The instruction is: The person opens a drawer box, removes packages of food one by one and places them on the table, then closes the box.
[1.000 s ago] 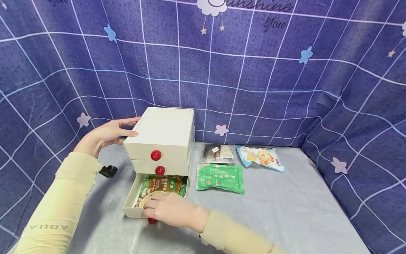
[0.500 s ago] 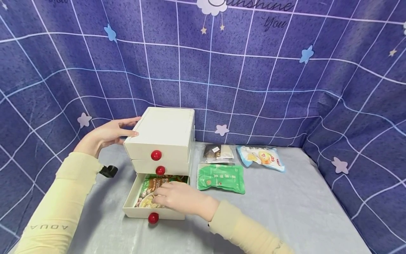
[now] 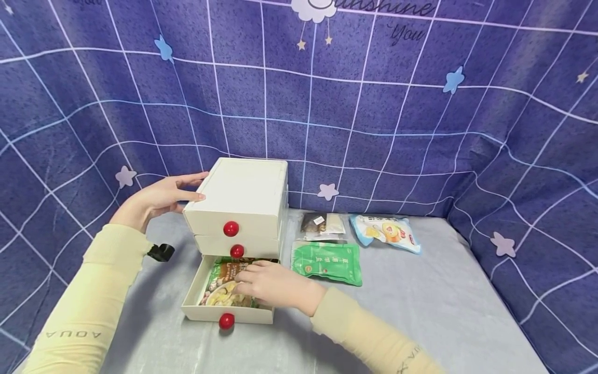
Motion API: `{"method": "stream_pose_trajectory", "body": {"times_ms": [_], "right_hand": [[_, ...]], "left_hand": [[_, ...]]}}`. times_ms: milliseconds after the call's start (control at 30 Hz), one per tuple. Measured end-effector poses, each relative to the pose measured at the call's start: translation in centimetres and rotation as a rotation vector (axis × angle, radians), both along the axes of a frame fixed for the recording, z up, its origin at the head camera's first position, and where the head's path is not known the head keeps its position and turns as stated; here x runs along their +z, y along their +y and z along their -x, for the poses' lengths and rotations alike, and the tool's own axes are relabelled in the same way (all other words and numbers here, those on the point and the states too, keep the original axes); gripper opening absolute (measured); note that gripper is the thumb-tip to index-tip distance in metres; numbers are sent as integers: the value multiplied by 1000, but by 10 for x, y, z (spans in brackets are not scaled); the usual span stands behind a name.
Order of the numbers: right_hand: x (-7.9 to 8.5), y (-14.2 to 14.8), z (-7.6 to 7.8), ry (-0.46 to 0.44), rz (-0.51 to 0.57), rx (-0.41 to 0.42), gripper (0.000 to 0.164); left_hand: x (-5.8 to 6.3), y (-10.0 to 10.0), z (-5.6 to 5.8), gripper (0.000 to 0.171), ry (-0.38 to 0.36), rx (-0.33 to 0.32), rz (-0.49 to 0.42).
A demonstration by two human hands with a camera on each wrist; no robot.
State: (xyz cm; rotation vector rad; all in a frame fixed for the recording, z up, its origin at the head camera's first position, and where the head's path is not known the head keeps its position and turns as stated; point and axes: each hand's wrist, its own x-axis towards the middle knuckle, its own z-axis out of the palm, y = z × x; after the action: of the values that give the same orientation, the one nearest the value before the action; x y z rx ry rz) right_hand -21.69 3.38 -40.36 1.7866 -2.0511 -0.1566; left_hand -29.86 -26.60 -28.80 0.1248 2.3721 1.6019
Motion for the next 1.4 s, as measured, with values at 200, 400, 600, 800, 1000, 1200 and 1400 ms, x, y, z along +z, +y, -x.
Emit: {"method": "stream_pose_trajectory", "body": {"times_ms": [200, 400, 600, 800, 1000, 1200, 1400], "right_hand": [[-4, -2, 2, -27, -63, -22, 42], [-8, -7, 0, -27, -115, -30, 39], [-9, -14, 0, 79, -207, -27, 40], [-13, -22, 1, 127, -230, 2, 39], [-19, -26, 3, 157, -255, 14, 39], [-23, -31, 6, 146, -297, 20, 38], [-25, -33, 6, 111, -308, 15, 38]], "left_hand": [[0, 1, -1, 84, 7, 2, 5], [-1, 1, 0, 84, 12, 10, 10], [-1, 0, 0, 85, 14, 10, 14], [1, 0, -1, 84, 15, 4, 23], [3, 2, -3, 83, 10, 1, 21], [3, 2, -4, 84, 10, -6, 13], [3, 1, -4, 83, 11, -7, 1]]}}
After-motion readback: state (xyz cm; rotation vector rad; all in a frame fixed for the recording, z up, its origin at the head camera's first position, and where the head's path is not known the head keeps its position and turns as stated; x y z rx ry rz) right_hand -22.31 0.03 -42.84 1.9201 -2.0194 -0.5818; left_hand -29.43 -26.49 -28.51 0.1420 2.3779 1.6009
